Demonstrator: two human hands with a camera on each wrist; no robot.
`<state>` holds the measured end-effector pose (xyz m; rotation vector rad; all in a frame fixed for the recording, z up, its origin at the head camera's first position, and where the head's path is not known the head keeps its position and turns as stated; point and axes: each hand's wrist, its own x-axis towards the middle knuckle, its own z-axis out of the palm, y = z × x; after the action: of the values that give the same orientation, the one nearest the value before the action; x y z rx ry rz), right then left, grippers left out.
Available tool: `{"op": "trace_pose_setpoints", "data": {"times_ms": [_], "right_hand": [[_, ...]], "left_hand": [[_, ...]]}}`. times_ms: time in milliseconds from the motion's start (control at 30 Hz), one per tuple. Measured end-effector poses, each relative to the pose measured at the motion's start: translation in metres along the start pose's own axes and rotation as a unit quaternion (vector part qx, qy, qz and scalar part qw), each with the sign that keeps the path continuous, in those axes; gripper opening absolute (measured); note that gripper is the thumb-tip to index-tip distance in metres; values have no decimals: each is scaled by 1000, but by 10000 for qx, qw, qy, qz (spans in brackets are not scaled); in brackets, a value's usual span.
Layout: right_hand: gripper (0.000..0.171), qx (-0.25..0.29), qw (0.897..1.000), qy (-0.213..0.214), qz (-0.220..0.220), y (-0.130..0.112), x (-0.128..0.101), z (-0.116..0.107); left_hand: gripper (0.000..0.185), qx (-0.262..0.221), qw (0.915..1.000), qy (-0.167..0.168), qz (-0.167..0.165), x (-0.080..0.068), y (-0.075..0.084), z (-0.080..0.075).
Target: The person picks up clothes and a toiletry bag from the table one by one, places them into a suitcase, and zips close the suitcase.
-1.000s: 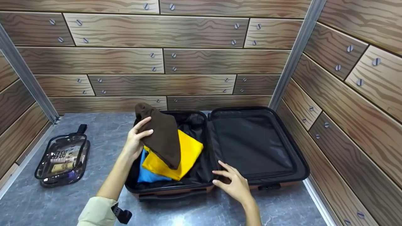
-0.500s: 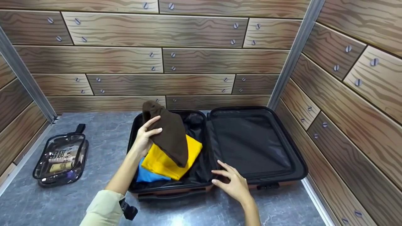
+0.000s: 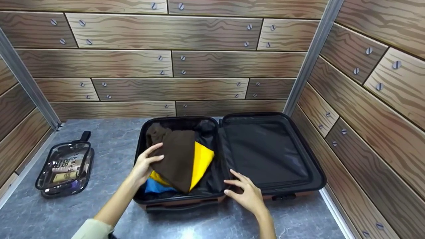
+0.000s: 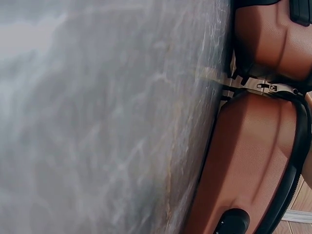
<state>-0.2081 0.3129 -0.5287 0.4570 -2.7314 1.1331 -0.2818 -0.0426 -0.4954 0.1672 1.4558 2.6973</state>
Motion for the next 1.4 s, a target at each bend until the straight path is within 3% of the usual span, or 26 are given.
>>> {"op": "trace_pose_setpoints", "data": {"times_ms": [100, 233, 333, 433, 567, 800, 967, 1167, 1267, 1400], "right_hand": [[33, 10, 10000, 0, 8, 1, 0, 0], [33, -25, 10000, 67, -41, 2, -1, 0], [33, -20, 10000, 33, -88, 2, 0, 0], [33, 15, 10000, -25, -46, 2, -1, 0], [32, 37, 10000, -32, 53, 2, -2, -1], [32, 48, 9999, -58, 113, 0, -1, -1], [32, 94, 9998, -99, 156, -1, 0, 0], [33, 52, 9998, -110, 138, 0, 0, 1], [33, 68, 9999, -90, 82, 0, 0, 1], [33, 93, 9999, -92, 65, 0, 0, 0]], "left_hand": [[43, 0, 9993, 375, -65, -10, 0, -9], [47, 242, 9979, 547, -231, -20, 0, -21], [49, 880, 9945, 461, -334, -25, 1, -29], [52, 1875, 9810, 420, -271, -24, 5, -30], [58, 2787, 9589, 519, -80, -12, 13, -29], [60, 3411, 9379, 604, -191, 24, 22, -32], [56, 3415, 9379, 420, -431, 36, 18, -33], [49, 3412, 9382, 169, -563, 35, 10, -34], [53, 3300, 9426, 54, -503, 35, 9, -35], [56, 2875, 9563, -82, -526, 33, 12, -33]]}}
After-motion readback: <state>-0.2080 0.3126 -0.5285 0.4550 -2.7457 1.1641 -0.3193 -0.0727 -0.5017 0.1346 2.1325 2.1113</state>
